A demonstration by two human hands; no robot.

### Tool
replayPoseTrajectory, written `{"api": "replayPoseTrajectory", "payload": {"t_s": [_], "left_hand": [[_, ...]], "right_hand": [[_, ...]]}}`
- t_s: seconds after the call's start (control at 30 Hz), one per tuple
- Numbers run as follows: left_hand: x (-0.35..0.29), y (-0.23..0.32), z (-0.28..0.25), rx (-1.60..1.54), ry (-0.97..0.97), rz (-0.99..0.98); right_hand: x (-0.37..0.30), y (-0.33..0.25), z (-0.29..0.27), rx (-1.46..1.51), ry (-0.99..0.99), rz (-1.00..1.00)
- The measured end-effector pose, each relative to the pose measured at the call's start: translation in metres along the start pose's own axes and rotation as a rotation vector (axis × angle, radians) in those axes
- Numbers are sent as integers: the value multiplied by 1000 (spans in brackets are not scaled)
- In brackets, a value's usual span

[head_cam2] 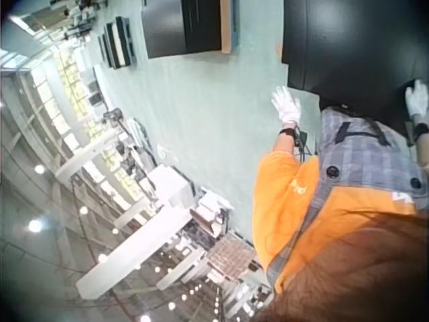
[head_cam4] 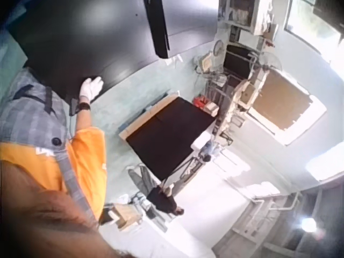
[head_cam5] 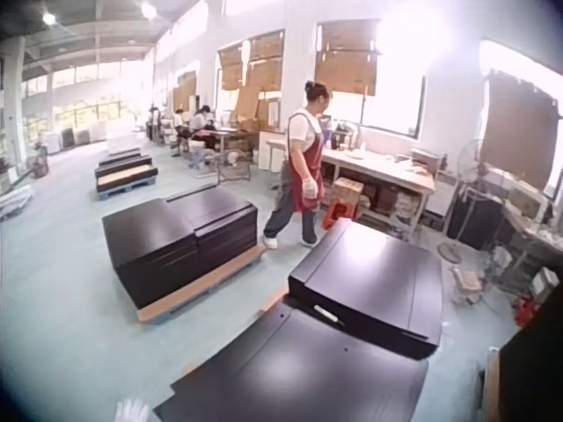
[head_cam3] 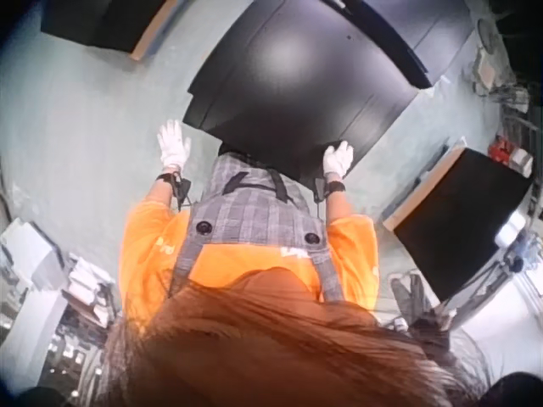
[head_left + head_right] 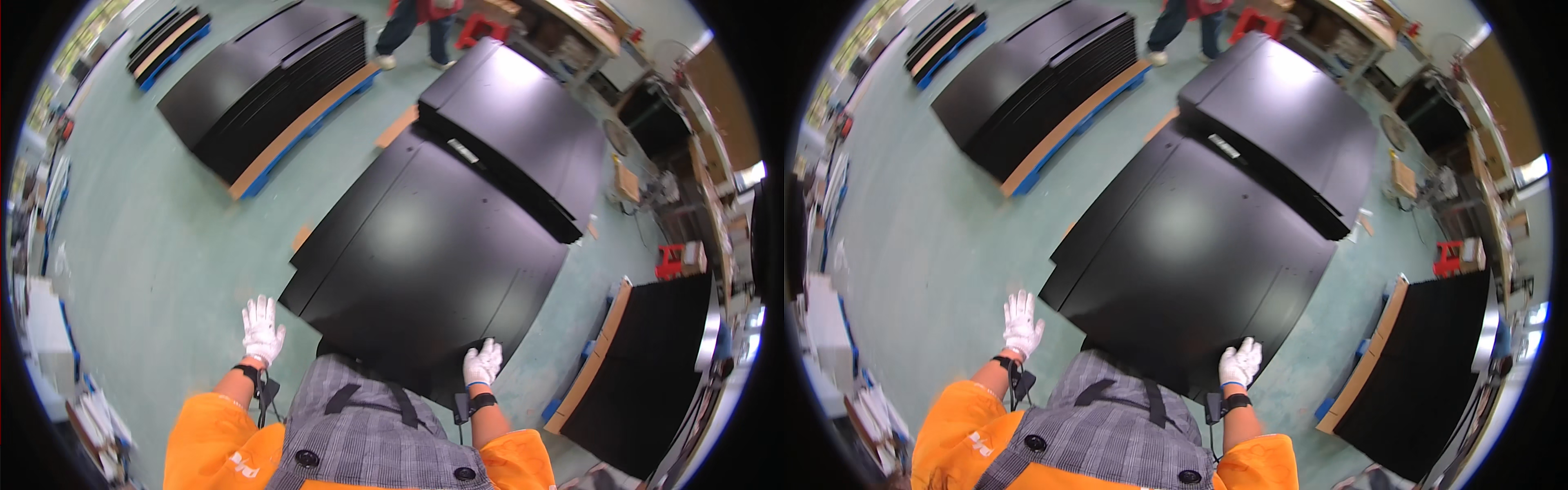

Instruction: Sorting and stacking black furniture panels and marking one with a pen in a factory environment.

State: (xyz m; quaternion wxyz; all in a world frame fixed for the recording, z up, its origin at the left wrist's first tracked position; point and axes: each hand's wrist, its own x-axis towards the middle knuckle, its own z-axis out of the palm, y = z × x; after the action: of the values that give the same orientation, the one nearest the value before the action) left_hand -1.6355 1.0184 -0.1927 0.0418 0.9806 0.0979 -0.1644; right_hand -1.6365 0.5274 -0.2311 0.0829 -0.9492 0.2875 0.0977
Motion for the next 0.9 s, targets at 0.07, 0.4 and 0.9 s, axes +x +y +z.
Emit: {"api": "replayPoseTrajectory", "payload": {"t_s": [0.07, 0.4, 0.9], "left_hand": [[3, 8, 0, -3, -40, 3], [24, 52, 0, 16, -330, 62], [94, 70, -41, -115, -109, 192]], "right_hand": [[-5, -27, -24, 43, -215, 35], [-38, 30, 5, 49, -18, -55], [-11, 18, -14, 116, 108, 122]]}}
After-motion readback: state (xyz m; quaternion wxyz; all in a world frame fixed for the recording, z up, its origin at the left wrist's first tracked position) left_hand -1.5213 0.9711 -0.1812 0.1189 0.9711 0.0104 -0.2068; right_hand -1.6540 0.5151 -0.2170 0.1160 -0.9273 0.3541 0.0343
